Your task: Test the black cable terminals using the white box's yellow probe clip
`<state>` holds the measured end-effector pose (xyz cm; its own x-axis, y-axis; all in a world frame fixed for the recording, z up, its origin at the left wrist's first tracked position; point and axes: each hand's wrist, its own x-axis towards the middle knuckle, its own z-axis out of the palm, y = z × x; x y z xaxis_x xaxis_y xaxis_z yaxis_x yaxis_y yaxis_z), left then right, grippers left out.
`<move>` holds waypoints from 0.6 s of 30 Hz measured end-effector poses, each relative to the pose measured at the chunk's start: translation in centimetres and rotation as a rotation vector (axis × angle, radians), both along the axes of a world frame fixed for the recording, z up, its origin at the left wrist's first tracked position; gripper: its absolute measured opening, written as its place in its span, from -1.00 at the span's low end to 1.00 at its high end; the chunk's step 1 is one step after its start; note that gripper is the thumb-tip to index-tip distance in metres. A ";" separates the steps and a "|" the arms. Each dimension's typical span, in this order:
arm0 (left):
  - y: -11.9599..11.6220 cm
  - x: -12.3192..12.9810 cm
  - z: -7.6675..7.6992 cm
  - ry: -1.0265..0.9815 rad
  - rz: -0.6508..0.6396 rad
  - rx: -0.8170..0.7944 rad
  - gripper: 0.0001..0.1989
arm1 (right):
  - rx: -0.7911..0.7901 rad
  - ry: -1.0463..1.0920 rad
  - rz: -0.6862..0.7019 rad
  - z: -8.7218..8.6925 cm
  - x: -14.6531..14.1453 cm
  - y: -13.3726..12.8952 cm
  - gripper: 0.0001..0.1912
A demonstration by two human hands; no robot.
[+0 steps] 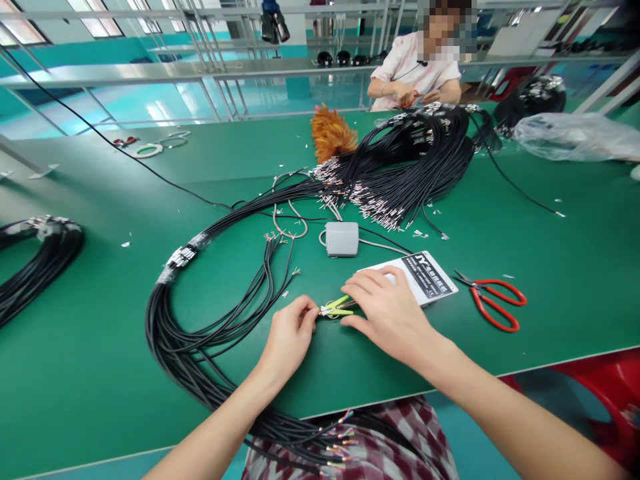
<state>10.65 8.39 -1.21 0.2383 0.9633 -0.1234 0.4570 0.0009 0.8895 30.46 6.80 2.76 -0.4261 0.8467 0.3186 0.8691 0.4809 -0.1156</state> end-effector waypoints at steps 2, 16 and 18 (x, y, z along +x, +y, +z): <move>0.0 0.0 0.0 -0.007 0.001 -0.005 -0.80 | 0.119 0.148 -0.066 -0.1 1.9 -1.5 -0.85; -0.2 -0.6 0.1 -0.039 0.032 -0.019 -0.81 | 0.387 0.230 -0.257 -4.9 3.8 -5.7 -0.84; -0.3 -0.9 0.1 -0.054 0.049 -0.019 -0.79 | 0.395 0.231 -0.260 -5.1 4.0 -5.6 -0.82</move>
<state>9.73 8.08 -1.14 0.1975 0.9716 -0.1306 0.4076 0.0397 0.9123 34.46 1.19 -2.29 -0.0990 0.7115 0.6957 0.9388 0.2986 -0.1718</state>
